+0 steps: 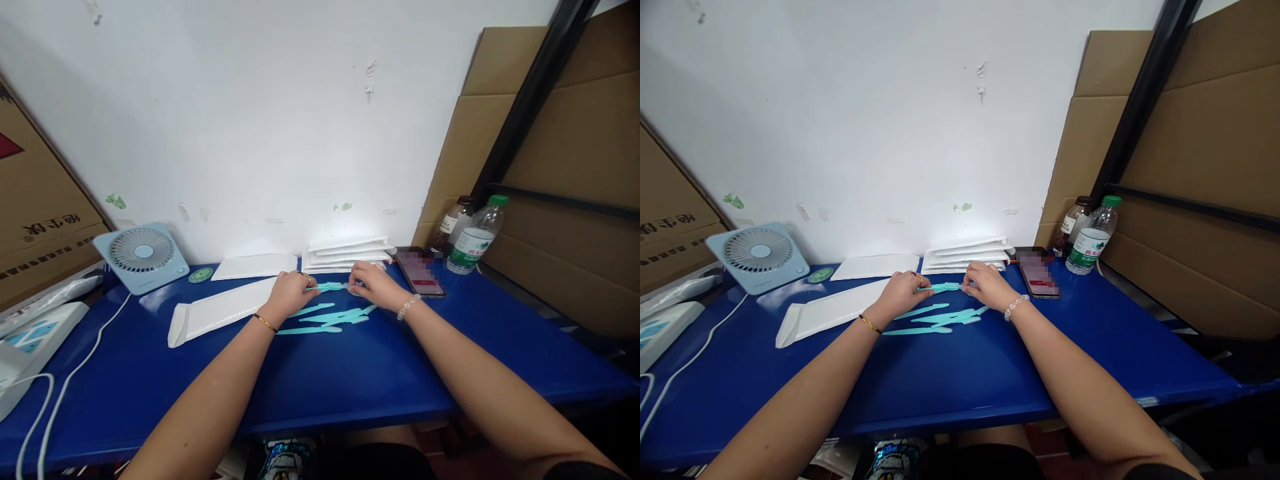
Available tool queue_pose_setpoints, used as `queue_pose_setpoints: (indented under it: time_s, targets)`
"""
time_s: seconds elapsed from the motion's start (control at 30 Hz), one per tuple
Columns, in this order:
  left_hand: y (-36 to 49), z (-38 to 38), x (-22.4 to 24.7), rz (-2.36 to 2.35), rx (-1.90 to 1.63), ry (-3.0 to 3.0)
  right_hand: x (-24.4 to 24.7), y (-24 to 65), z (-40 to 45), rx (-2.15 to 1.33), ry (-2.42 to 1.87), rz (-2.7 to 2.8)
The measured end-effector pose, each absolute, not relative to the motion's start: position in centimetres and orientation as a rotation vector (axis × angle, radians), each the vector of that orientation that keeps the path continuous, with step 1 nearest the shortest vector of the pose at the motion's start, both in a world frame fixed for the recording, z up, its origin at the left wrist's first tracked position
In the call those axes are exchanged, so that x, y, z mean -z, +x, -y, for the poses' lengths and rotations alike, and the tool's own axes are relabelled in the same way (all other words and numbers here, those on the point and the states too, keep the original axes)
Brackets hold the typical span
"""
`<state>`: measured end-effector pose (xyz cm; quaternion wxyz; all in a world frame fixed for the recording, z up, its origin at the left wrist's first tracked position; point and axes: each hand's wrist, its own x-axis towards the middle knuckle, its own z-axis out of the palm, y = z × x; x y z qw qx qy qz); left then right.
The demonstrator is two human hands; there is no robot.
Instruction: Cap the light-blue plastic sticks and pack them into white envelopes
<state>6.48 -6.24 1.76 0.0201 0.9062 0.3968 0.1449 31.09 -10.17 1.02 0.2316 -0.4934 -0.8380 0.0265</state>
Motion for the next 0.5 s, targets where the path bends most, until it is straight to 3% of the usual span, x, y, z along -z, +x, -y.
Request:
queue_pose_setpoints:
  time_s: [0.13,0.3,0.5]
  targets:
    - [5.9,5.9,-1.4,-1.28,-0.488,2.726,-1.0,33.1,9.8,-0.156,-1.435,2.257]
    - [5.7,6.5,-1.7,-1.168,-0.47,2.718,-1.9,34.4,10.9,-0.542,-1.321,2.409]
    - [6.5,8.1,-2.5,-0.959,-0.45,2.704,-2.0,34.0,11.5,-0.576,-1.353,2.584]
